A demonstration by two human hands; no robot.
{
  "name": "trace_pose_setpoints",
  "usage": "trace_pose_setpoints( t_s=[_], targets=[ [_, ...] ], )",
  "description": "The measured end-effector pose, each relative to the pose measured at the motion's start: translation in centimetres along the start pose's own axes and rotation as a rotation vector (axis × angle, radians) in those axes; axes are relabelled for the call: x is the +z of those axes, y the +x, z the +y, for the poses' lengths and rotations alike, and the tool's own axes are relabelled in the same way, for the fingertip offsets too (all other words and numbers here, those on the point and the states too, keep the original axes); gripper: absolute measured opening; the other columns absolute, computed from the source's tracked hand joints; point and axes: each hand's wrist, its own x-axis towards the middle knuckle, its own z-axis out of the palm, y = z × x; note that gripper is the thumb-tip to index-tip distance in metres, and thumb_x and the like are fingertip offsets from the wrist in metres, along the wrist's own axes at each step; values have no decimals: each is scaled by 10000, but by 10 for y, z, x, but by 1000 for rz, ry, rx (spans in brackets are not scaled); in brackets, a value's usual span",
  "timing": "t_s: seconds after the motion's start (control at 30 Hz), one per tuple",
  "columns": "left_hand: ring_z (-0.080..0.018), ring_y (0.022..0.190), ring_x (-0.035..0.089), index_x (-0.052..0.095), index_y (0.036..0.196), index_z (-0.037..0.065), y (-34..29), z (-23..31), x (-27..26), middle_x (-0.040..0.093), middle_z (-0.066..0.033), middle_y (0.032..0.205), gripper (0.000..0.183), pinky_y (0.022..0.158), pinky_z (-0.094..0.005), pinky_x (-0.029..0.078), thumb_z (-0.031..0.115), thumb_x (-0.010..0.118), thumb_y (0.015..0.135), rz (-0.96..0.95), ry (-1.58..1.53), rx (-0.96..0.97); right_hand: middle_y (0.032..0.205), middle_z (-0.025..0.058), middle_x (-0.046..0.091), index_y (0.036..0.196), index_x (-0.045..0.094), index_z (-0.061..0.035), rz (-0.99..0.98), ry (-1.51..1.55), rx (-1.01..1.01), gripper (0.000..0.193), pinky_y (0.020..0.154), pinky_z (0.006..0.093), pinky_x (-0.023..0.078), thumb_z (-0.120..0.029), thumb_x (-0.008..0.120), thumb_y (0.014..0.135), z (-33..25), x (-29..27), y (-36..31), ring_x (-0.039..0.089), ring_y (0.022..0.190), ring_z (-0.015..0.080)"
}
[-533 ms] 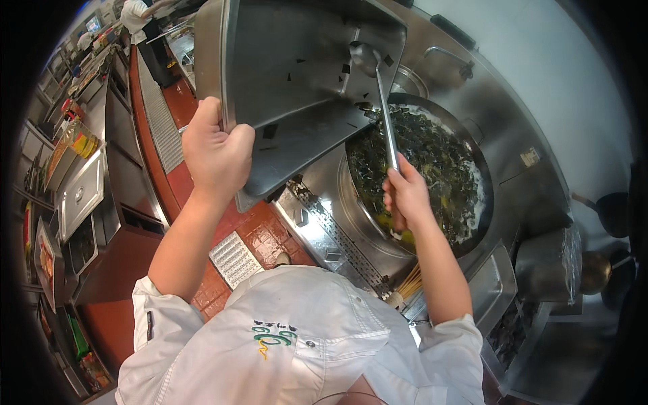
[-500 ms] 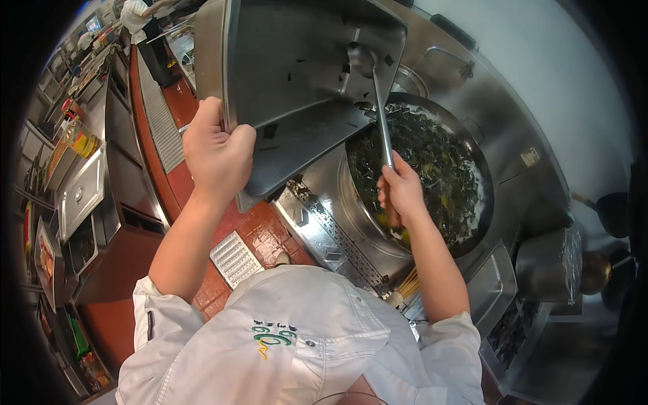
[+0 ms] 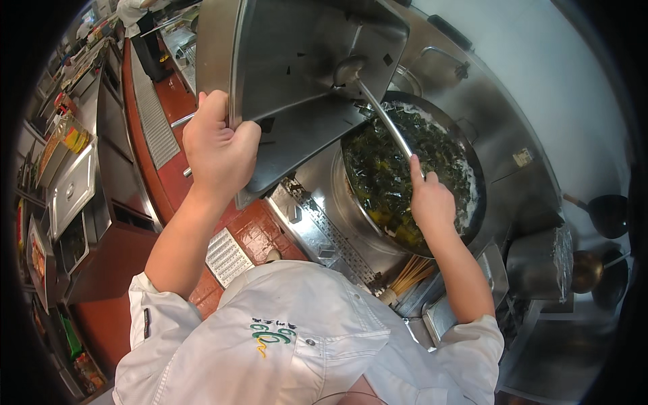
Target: The person stirs a simmering mixture in a large wok, then adds chopped seaweed and a yellow liquid from metal trays. They stir the combined ingredients and use a ladle to transfer some of the mixture into a separate tray.
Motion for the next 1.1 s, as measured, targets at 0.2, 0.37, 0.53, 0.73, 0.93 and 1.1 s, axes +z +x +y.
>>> trace_pose_setpoints(
  t_s=[0.2, 0.37, 0.53, 0.73, 0.93, 1.1],
  targets=[
    [-146, 541, 380, 452, 724, 24, 4, 2, 0, 398, -37, 548, 91, 1063, -370, 331, -50, 492, 689, 23, -40, -68, 789, 61, 507, 1427, 458, -220, 259, -189, -173, 642, 553, 350, 496, -98, 588, 811, 27, 62, 11, 578, 645, 214],
    [-157, 560, 395, 483, 737, 23, 5, 1, -2, 404, -37, 562, 85, 1020, -345, 364, -42, 495, 682, 56, 17, -49, 778, 73, 489, 1424, 462, -240, 232, -241, -186, 653, 557, 365, 486, -77, 587, 804, 75, 50, -13, 562, 627, 231],
    [-160, 559, 388, 494, 751, 20, 3, -2, -4, 407, -43, 577, 108, 1016, -348, 362, -58, 498, 676, 37, 44, -20, 786, 108, 503, 1452, 416, -244, 14, -278, -54, 665, 581, 391, 491, -66, 589, 835, 117, -5, -74, 566, 626, 273],
    [-138, 561, 356, 479, 740, 19, 4, -2, -1, 393, -34, 567, 104, 1057, -352, 320, -66, 499, 683, -2, -28, -5, 813, 139, 645, 1480, 365, -210, -242, 869, 233, 634, 676, 374, 503, -152, 602, 895, 68, -2, -47, 637, 732, 261],
    [-139, 539, 345, 475, 731, 20, 0, 1, -2, 395, -33, 548, 96, 1086, -389, 295, -65, 494, 691, -15, -40, -3, 801, 112, 640, 1483, 355, -146, -289, 1153, 330, 593, 617, 361, 509, -176, 566, 930, -5, 17, -10, 626, 658, 252],
    [-161, 513, 353, 476, 731, 17, -7, 2, 1, 413, -38, 544, 81, 1130, -467, 237, -55, 495, 699, -14, -6, 9, 898, 245, 661, 1450, 338, -16, -136, 678, 124, 608, 757, 497, 502, -178, 563, 909, -46, 17, -4, 639, 838, 427]
  ],
)
